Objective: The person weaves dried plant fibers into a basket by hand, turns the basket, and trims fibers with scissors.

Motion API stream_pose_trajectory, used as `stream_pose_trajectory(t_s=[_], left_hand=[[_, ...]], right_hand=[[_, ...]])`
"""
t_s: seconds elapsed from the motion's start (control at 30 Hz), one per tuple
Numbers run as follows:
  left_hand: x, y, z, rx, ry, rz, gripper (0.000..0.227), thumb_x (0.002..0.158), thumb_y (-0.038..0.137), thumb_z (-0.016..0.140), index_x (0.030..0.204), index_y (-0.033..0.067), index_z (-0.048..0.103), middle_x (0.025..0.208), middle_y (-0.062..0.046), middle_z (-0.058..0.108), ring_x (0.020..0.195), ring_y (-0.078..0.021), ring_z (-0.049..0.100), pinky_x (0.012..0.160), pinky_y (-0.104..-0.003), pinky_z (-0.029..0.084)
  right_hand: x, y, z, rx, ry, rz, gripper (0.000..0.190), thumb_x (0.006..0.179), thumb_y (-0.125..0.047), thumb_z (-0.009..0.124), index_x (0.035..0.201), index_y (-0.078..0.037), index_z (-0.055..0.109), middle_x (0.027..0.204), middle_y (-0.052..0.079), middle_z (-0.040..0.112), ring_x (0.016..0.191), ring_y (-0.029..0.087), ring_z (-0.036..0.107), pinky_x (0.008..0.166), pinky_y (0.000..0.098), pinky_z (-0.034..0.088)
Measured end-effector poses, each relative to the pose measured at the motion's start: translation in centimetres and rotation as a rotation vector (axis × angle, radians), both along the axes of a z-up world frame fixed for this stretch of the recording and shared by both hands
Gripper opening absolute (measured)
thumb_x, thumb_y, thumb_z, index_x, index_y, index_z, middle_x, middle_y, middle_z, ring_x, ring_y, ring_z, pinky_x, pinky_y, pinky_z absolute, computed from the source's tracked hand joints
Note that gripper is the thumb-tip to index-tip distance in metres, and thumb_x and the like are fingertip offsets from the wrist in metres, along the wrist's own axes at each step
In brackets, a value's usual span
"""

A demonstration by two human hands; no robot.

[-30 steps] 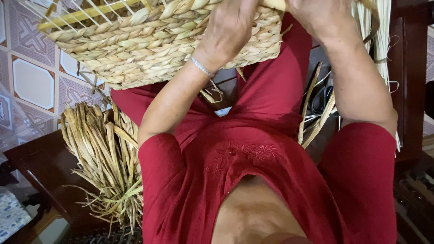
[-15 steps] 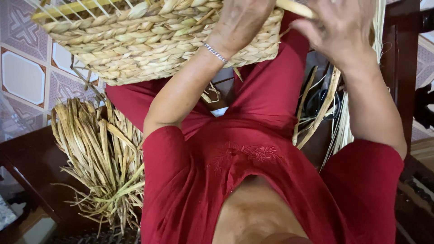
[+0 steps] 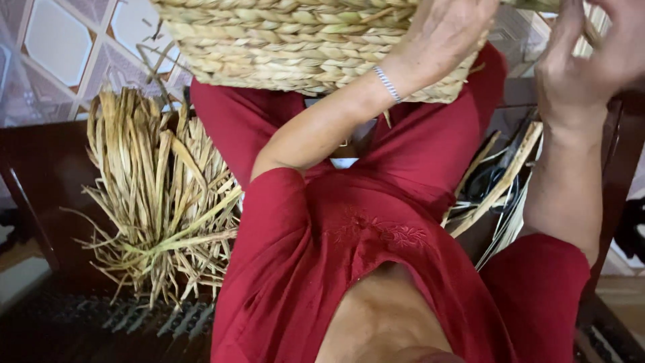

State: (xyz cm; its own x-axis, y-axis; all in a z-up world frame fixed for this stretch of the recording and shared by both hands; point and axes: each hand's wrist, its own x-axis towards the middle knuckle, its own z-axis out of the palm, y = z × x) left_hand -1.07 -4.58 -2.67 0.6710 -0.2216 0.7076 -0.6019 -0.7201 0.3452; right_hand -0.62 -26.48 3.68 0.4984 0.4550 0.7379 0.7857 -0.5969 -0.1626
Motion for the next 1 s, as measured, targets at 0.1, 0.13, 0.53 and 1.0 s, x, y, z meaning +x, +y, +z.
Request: stream_pose_trajectory(t_s=[0.1,0.13,0.53,1.0], left_hand=[[2.3,-1.5,-3.9,0.026,0.069,0.097,0.028,0.086,0.016,0.067,0.111,0.0105,0.056,0.085,-0.013,0.062,0.077,-0.0341,0.067,0.066,-0.047,0.054],[3.2,-2.0,-5.6,0.037,0.118,0.129,0.024,0.088,0.014,0.067,0.108,0.0135,0.054,0.085,-0.011,0.061,0.076,-0.0324,0.068,0.067,-0.045,0.055],[1.2,-4.8,-3.0,-0.059,0.233,0.213,0.042,0.096,0.013,0.058,0.134,-0.0011,0.046,0.115,-0.019,0.063,0.068,-0.0278,0.071,0.056,-0.038,0.057],[3.2,-3.5,-2.2,-0.131,0.115,0.125,0.015,0.086,0.024,0.060,0.086,0.0099,0.066,0.079,-0.010,0.068,0.069,-0.0282,0.069,0.062,-0.045,0.054]], right_hand=[[2.4,-0.6,-4.0,0.032,0.291,0.019,0.010,0.111,0.006,0.068,0.121,0.007,0.066,0.112,0.016,0.069,0.098,0.028,0.069,0.082,0.0364,0.053],[3.5,-1.6,-6.5,0.085,0.514,0.018,0.004,0.113,0.003,0.067,0.115,0.006,0.067,0.104,0.014,0.067,0.089,0.024,0.065,0.075,0.0327,0.048],[6.8,-0.2,-9.9,0.880,1.228,0.350,0.009,0.111,0.009,0.067,0.106,0.007,0.060,0.091,0.011,0.065,0.071,0.017,0.060,0.063,0.0283,0.043],[6.8,1.1,-11.1,0.994,1.138,0.344,0.017,0.104,0.013,0.069,0.112,0.004,0.057,0.096,0.011,0.061,0.078,0.019,0.058,0.075,0.0299,0.050]])
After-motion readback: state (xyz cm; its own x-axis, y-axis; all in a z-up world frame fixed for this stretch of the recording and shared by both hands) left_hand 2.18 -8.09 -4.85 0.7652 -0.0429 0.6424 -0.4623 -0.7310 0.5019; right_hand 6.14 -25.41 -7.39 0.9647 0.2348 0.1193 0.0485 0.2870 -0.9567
